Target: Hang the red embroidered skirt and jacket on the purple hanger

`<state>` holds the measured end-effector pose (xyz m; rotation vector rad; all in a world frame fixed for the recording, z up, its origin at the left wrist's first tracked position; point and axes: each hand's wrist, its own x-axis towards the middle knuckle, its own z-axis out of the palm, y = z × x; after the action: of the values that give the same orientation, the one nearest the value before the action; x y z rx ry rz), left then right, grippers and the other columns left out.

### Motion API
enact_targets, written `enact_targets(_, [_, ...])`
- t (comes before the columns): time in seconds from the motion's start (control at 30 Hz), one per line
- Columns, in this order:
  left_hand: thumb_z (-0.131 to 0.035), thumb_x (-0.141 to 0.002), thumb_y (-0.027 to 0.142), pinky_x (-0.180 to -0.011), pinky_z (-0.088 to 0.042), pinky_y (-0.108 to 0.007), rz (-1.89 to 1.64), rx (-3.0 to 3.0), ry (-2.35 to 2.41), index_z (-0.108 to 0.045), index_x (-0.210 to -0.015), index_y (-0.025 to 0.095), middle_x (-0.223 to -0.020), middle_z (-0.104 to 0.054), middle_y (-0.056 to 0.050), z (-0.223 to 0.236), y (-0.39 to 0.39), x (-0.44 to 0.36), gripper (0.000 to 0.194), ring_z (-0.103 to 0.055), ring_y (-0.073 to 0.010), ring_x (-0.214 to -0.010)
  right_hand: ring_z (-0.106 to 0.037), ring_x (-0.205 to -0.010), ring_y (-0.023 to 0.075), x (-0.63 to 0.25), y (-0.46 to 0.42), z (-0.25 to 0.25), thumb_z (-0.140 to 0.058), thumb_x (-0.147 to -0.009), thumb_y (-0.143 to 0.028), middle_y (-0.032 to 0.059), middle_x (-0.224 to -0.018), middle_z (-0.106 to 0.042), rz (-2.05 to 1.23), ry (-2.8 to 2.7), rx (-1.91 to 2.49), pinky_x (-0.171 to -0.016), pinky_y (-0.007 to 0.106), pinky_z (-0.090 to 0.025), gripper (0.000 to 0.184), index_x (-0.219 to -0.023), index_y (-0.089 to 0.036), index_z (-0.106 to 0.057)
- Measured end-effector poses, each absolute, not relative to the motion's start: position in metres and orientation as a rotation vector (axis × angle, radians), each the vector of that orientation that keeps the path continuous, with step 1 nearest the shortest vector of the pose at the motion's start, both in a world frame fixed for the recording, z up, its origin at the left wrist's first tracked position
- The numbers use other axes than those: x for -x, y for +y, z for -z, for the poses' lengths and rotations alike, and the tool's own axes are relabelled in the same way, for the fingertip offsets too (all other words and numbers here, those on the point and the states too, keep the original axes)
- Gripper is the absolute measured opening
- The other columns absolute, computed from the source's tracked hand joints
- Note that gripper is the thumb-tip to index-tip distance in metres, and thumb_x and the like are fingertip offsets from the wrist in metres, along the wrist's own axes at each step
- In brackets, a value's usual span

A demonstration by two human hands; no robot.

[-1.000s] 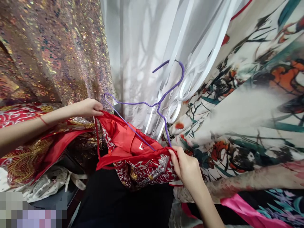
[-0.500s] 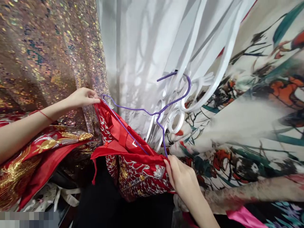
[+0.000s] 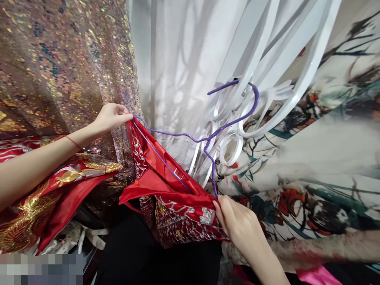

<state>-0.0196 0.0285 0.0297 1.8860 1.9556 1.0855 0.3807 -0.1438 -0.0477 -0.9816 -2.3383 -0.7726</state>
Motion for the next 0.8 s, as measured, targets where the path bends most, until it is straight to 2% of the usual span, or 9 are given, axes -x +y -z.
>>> enact_targets(0.27, [-0.055, -0.073, 0.031, -0.07, -0.037, -0.029, -1.1, -2.298, 1.924, -0.056, -0.067, 0.017, -0.061, -0.052, 0.0, -0.026, 0.002, -0.002, 0.015, -0.047, -0.0148, -0.062, -0.05, -0.039, 0.0114, -0.381, -0.155, 0.04, -0.035, -0.108, -0.021, -0.0048, -0.054, -0.052, 0.867, -2.338, 0.988, -0.047, 0.027, -0.033, 0.027, -0.088, -0.018, -0.053])
enact_targets(0.47, [-0.054, -0.073, 0.041, -0.055, -0.026, -0.026, -1.165, -1.965, 1.551, -0.05, -0.062, 0.019, -0.054, -0.043, 0.003, -0.013, 0.006, 0.003, 0.025, -0.036, -0.0098, -0.053, -0.05, -0.041, 0.0111, -0.382, -0.164, 0.04, -0.036, -0.109, -0.023, -0.0049, -0.055, -0.05, 0.901, -2.319, 1.029, -0.05, 0.027, -0.035, 0.03, -0.084, -0.018, -0.053])
enact_targets(0.57, [-0.058, -0.073, 0.041, -0.054, -0.026, -0.025, -1.198, -1.948, 1.334, -0.048, -0.063, 0.019, -0.056, -0.044, 0.003, -0.014, -0.002, -0.006, 0.026, -0.038, -0.0089, -0.053, -0.049, -0.041, 0.0107, -0.384, -0.164, 0.041, -0.039, -0.109, -0.025, -0.0049, -0.054, -0.048, 0.935, -2.301, 1.058, -0.051, 0.028, -0.033, 0.032, -0.08, -0.019, -0.052])
enact_targets(0.8, [-0.064, -0.074, 0.048, -0.048, -0.023, -0.026, -0.925, -1.889, 1.009, -0.049, -0.061, 0.021, -0.05, -0.037, 0.005, -0.031, -0.04, -0.032, 0.034, -0.03, -0.0077, -0.047, -0.047, -0.042, 0.0106, -0.401, -0.167, 0.032, -0.043, -0.108, -0.027, -0.0047, -0.053, -0.047, 0.995, -2.25, 1.149, -0.051, 0.03, -0.029, 0.033, -0.076, -0.02, -0.052])
